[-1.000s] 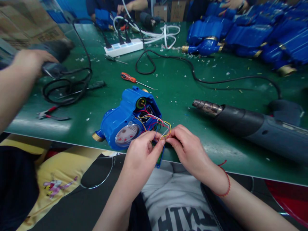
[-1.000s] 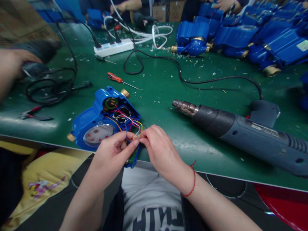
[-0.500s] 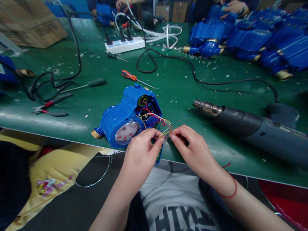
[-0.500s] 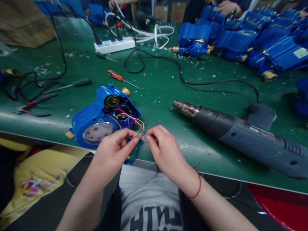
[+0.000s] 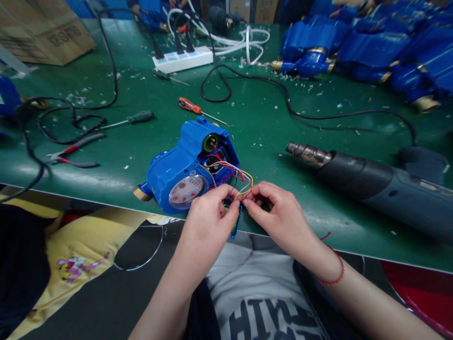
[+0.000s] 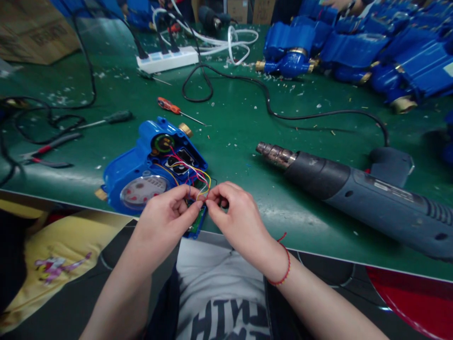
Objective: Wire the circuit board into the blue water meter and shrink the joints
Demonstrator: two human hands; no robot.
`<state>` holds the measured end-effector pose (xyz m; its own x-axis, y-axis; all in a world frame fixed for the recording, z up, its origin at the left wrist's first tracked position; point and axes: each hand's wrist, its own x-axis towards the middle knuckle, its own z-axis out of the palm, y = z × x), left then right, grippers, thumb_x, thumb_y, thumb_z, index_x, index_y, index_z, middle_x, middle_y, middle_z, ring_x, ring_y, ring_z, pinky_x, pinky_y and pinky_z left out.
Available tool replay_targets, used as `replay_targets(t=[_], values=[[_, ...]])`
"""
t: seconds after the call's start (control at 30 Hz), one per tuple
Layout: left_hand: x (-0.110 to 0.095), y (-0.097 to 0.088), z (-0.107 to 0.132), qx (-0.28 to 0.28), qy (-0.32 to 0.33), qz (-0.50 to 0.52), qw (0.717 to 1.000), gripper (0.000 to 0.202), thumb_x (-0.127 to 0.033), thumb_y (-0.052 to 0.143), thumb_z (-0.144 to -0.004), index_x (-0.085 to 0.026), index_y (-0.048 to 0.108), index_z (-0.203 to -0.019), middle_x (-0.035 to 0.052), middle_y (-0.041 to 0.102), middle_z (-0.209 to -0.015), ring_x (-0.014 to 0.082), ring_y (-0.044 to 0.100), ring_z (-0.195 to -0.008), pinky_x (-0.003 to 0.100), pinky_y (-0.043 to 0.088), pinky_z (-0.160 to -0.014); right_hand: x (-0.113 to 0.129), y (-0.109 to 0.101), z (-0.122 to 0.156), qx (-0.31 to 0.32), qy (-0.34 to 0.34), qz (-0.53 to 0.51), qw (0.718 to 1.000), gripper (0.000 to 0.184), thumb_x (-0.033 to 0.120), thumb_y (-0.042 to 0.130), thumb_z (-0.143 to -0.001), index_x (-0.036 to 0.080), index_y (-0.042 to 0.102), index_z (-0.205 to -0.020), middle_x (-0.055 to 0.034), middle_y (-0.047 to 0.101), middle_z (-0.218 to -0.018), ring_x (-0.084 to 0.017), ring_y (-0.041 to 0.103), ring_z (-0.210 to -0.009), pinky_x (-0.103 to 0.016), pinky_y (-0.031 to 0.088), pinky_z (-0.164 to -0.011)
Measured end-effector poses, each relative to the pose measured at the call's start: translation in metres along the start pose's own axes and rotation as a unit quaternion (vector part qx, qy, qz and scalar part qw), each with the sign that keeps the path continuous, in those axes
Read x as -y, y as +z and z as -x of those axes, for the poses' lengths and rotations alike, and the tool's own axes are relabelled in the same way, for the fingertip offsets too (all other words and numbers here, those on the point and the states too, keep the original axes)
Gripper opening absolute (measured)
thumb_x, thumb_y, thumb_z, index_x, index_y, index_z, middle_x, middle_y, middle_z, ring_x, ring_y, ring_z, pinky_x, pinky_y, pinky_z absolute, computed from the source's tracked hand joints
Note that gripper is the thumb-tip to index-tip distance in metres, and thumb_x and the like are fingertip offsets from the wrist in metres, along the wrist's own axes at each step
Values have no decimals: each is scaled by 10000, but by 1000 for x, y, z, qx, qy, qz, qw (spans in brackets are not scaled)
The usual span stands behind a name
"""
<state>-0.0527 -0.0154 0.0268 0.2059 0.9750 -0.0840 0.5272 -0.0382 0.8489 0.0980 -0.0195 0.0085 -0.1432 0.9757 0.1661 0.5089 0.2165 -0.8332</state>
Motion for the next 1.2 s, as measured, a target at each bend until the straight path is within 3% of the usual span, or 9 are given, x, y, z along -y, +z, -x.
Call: replay_targets(t=[0.4,0.67,1.2], values=[[2,0,2,-7,-1,-9,1000,87,-153,558,-819,-169,630,-773,-98,411,-476,59,387,-406,189,265,-420,-2,0,0,-15,-15,-10,1000,124,58,544,-773,157,585,-711,21,534,-675,-94,468,-600,-208,354,-550],[2,1,0,-13,-10,16,1000,71,-117,558,-797,-172,602,-803,-98,444,-515,54,400,-408,181,269,-407,0,-2,-1,16,9,-5,1000,80,100,642,-791,154,650,-732,10,614,-683,-110,527,-623,-225,377,-574],[2,0,3,-8,-13,-1,1000,75,-134,549,-808,-186,602,-811,-77,517,-570,72,418,-439,215,282,-451,2,-4,-4,31,-13,17,999,108,95,570,-780,155,635,-717,13,588,-649,-106,498,-596,-222,361,-562]])
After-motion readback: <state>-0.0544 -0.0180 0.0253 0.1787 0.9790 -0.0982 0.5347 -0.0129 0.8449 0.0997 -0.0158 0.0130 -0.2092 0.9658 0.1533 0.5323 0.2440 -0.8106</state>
